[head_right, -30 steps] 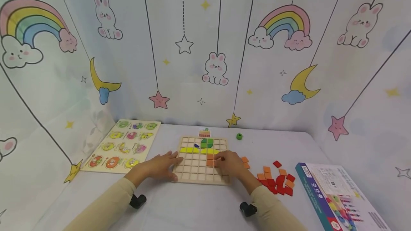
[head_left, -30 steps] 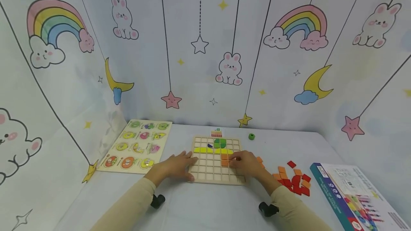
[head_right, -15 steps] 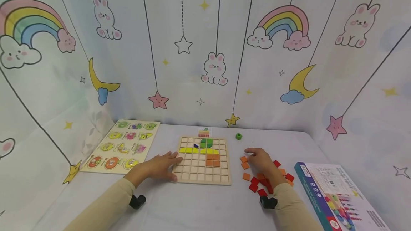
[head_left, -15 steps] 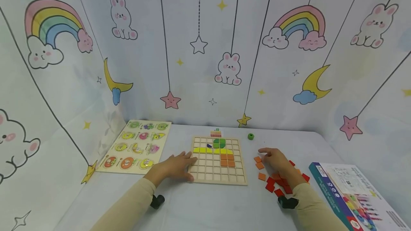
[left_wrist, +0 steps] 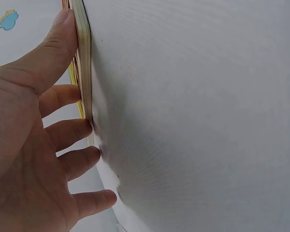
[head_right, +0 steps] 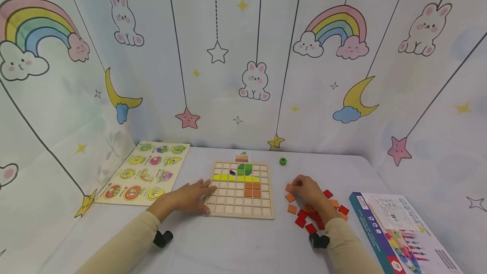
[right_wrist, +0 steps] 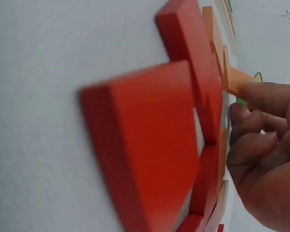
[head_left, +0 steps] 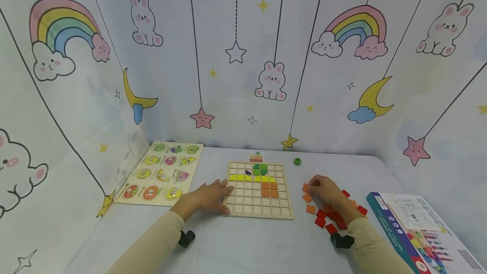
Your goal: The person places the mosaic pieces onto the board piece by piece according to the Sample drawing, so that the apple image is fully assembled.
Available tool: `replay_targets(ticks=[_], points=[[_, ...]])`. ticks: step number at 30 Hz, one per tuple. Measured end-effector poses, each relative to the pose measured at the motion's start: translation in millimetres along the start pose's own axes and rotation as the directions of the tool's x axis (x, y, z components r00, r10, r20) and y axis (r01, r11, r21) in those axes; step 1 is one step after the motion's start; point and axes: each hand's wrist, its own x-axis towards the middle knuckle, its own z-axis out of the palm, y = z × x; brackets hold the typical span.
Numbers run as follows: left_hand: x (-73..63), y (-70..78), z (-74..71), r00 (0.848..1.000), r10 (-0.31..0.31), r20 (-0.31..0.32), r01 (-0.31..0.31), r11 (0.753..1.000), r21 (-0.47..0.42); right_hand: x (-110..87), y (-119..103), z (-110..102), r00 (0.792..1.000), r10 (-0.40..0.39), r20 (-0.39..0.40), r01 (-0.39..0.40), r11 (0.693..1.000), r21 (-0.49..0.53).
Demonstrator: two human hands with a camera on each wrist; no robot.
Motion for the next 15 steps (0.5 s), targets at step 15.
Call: replay_targets(ticks=[15], points=[[0.0, -0.5, -0.1, 1.0, 0.003, 0.0, -0.003, 1.0, 0.0, 1.0, -7.3, -8.2, 0.992, 0.123, -0.023, -0.088, 0.817, 0.569]])
